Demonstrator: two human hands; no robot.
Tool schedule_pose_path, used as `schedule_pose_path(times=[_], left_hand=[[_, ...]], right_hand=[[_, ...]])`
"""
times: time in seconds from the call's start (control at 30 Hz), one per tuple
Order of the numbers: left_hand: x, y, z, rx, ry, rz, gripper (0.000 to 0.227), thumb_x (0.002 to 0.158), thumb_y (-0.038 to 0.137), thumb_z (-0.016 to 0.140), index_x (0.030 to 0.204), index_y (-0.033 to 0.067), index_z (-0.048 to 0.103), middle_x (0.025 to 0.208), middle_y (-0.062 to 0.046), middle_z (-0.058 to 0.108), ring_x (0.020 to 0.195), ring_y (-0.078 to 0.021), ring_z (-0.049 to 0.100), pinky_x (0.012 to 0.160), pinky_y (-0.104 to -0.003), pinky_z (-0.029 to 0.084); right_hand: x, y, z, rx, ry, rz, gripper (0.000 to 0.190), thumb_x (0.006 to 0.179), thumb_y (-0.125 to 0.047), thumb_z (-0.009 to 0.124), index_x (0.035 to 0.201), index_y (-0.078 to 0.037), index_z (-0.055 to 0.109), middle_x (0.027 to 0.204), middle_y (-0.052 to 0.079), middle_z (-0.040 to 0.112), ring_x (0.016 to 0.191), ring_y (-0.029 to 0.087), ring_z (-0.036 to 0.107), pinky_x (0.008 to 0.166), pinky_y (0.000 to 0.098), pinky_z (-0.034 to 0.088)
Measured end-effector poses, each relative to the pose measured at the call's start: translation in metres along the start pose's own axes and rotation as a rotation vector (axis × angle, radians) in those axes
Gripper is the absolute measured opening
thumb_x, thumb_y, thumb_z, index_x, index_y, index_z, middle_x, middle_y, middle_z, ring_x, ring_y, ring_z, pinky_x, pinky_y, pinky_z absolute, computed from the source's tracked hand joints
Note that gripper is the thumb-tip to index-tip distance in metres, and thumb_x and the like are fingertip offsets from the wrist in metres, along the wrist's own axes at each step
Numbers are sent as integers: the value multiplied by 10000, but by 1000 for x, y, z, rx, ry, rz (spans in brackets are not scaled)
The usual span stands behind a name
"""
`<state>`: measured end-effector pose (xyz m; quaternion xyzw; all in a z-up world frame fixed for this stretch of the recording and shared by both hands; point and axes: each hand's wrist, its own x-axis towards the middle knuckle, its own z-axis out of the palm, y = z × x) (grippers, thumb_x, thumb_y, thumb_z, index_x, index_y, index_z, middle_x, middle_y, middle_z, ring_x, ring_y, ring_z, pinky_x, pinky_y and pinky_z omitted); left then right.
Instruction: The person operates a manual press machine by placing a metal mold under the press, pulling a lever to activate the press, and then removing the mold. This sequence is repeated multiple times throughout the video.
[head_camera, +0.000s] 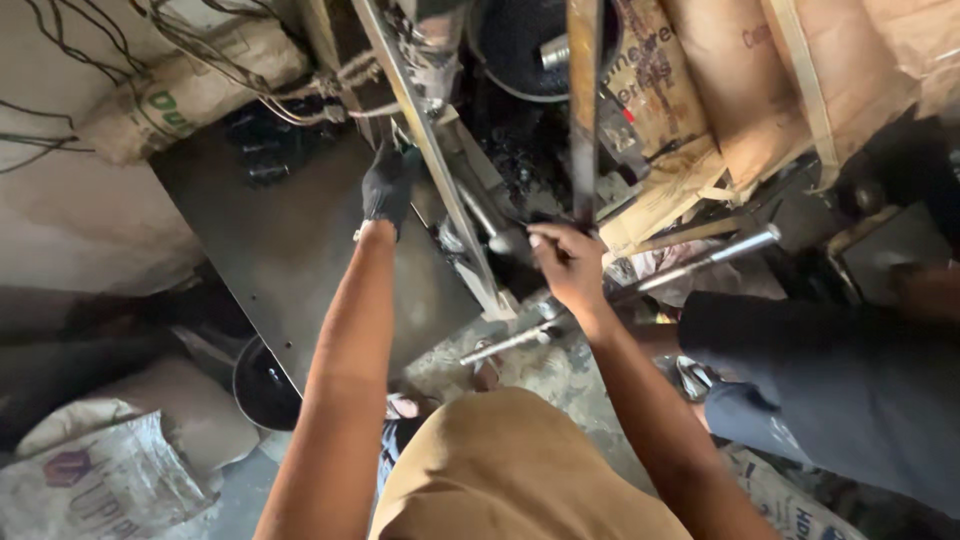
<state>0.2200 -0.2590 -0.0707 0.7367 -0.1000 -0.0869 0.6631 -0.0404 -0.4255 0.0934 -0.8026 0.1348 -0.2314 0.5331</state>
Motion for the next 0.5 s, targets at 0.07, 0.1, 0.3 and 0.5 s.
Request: schedule_pose_path(times=[0.07, 0.1, 0.3, 0.5], left_hand=[[-35, -5, -3, -75, 17, 17, 571, 962, 178, 699, 1485, 34, 523, 1274, -122, 733, 1104, -147, 669, 957, -287, 521], [-54, -7, -8, -49, 9, 27, 550, 968, 147, 692, 1480, 26, 532, 1319, -125, 715, 1157, -148, 657, 994, -290, 509], [-188, 14, -69, -106, -16, -153, 483, 976, 115, 670, 1439, 21, 569, 1359, -97, 675, 1211, -134, 629, 1061, -283, 480], [-277, 48, -98, -22, 200, -318, 368, 979, 106, 672, 1337, 19, 667, 1250, -63, 734, 1136, -113, 664, 1027, -262, 501]], right_hand=[[-11, -10, -17, 174, 34, 15, 225, 992, -111, 690, 1180, 12, 697, 876, 105, 700, 746, 120, 653, 695, 252, 528], [-25, -17, -33, 171, 76, -20, 244, 983, -101, 683, 1195, 21, 683, 943, 123, 703, 801, 146, 663, 736, 269, 537], [-63, -25, -140, -494, 122, -574, 163, 969, -17, 675, 1120, -75, 697, 1263, 137, 659, 1252, 367, 610, 1112, 474, 501], [-36, 100, -180, -907, -152, -782, 263, 737, -176, 726, 919, -78, 564, 1255, 114, 648, 1310, 478, 449, 1117, 689, 271]])
